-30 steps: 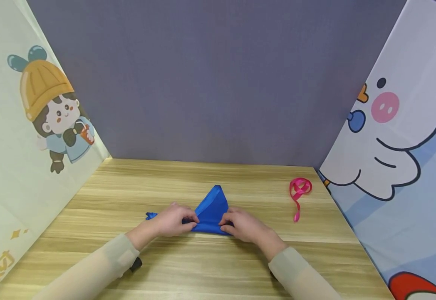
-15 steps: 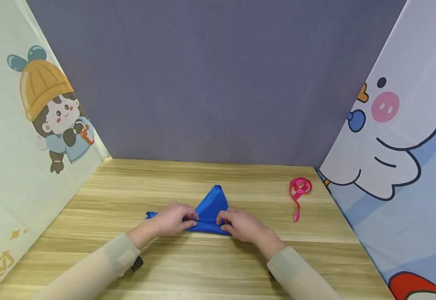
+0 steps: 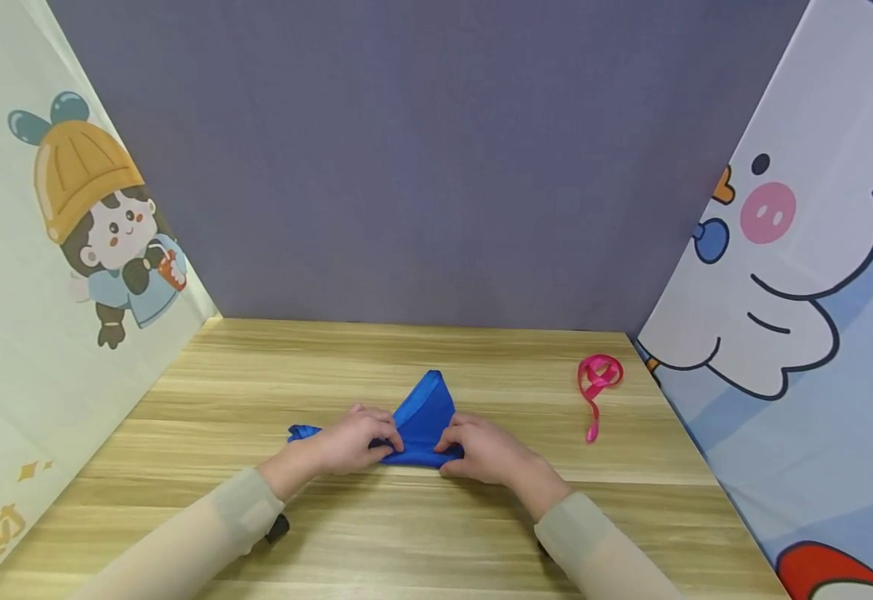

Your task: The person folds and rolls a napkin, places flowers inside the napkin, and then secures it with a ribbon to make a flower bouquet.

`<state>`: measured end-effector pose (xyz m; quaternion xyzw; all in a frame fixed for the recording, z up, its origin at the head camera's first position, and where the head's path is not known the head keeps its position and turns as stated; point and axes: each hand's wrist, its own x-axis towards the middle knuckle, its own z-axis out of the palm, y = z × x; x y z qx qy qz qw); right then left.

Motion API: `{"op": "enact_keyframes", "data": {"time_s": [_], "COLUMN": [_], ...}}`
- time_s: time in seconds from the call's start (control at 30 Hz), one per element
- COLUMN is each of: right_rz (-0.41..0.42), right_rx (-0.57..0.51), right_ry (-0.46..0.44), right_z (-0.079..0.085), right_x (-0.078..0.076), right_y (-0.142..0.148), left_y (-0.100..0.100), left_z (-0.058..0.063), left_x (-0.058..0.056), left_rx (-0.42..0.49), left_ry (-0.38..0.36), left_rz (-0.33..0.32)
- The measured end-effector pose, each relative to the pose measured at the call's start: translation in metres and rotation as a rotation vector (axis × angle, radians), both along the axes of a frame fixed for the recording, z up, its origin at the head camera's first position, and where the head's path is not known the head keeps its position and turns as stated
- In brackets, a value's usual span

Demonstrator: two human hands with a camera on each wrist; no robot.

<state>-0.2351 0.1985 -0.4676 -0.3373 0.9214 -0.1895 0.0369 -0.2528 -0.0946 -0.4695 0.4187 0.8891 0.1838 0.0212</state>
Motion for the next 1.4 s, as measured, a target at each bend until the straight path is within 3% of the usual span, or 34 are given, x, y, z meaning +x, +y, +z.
{"op": "enact_keyframes", "data": {"time_s": [0.17, 0.4, 0.6, 0.8, 1.07, 1.2, 1.4], "right_rz": [-0.012, 0.031, 0.046, 0.034, 0.029, 0.051, 0.049], "right_rx": [0.016, 0.008, -0.009, -0.03, -0.09, -0.075, 0.052], "right_ry": [-0.009, 0.035, 0.044, 0.006, -0.058, -0.008, 0.126], "right_z": [-0.0002, -0.0005, -0.0027, -0.0031, -0.0037, -0.0035, -0.003], "right_x": [-0.0006, -0.0018, -0.0044, -0.0064, -0.0067, -0.0062, -0.0015], "right_y": [0.0003, 0.0011, 0.0027, 0.0047, 0.0047, 0.0043, 0.0039], "left_y": [-0.0024, -0.0038, -0.0047, -0.0061, -0.0045, -0.0044, 0.0], "left_z": [0.0004, -0.0001, -0.0005, -0.0009, -0.0016, -0.0007, 0.0004], "left_x": [-0.0012, 0.0003, 0.0026, 0.0027, 0.0007, 0.0021, 0.0046], "left_rx": [-0.023, 0.001, 0.023, 0.062, 0.098, 0.064, -0.026], "left_ry": [-0.029, 0.016, 0.002, 0.009, -0.05, 0.003, 0.075], "left_rz": [0.009, 0.034, 0.061, 0.066, 0.087, 0.088, 0.11]}}
